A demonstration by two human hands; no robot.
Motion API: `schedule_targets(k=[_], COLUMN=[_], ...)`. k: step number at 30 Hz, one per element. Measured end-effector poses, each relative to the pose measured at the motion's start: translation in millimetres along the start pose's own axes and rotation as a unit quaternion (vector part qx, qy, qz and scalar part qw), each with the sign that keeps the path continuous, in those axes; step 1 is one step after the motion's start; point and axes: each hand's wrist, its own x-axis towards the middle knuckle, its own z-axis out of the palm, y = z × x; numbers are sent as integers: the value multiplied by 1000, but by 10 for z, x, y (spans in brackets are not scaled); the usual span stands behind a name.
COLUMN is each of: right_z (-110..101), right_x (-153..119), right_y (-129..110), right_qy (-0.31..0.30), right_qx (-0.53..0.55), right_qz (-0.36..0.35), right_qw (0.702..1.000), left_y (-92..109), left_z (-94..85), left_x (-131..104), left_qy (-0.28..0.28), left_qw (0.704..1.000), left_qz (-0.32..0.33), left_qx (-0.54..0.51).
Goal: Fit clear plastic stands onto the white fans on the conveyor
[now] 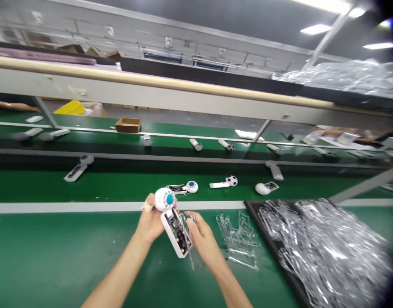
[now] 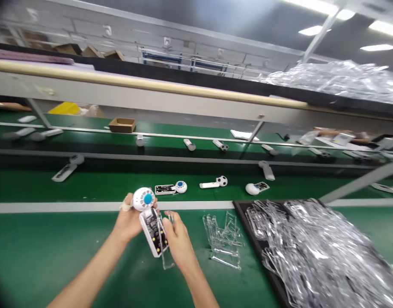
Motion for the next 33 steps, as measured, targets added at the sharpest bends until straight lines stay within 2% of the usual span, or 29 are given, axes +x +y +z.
schedule_targets(k=[2, 5, 8, 12, 15, 18, 23, 25, 29, 31, 33], right_z=[106, 224, 255, 195, 158, 172, 265, 288, 260, 217, 169], right_x=[-42, -124, -189, -231, -246, -243, -226, -249, -319, -326, -315], right_y=[-56, -148, -192, -182, -158, -121, -52, -12, 109, 159, 172], right_qy=[-2, 3, -7, -7, 13, 34, 92, 79, -6, -11, 1], right_qx=[-139, -349, -410, -392, -365, -395, -439, -401, -279, -255, -247], right_qz=[-3, -16, -34, -60, -97, -122, -134, -127, -71, -62, -86], right_qw=[990, 937, 912, 918, 926, 910, 884, 904, 958, 965, 965], left_y=[-64, -142, -186, -174, -152, -167, -203, -169, -68, -57, -86], left_z=[28, 37, 23, 29, 67, 98, 108, 123, 166, 152, 96], left_x=[-21, -74, -138, -183, -195, -204, -199, -186, -166, -179, -215], left_qy=[4, 23, 35, 40, 16, 5, 26, 29, 9, 5, 11], left_qw=[1000, 999, 999, 998, 997, 997, 997, 996, 990, 984, 978], left_qz=[3, 15, 21, 29, 44, 48, 56, 63, 110, 140, 141], left_qx=[14, 30, 28, 43, 64, 64, 55, 60, 92, 110, 153])
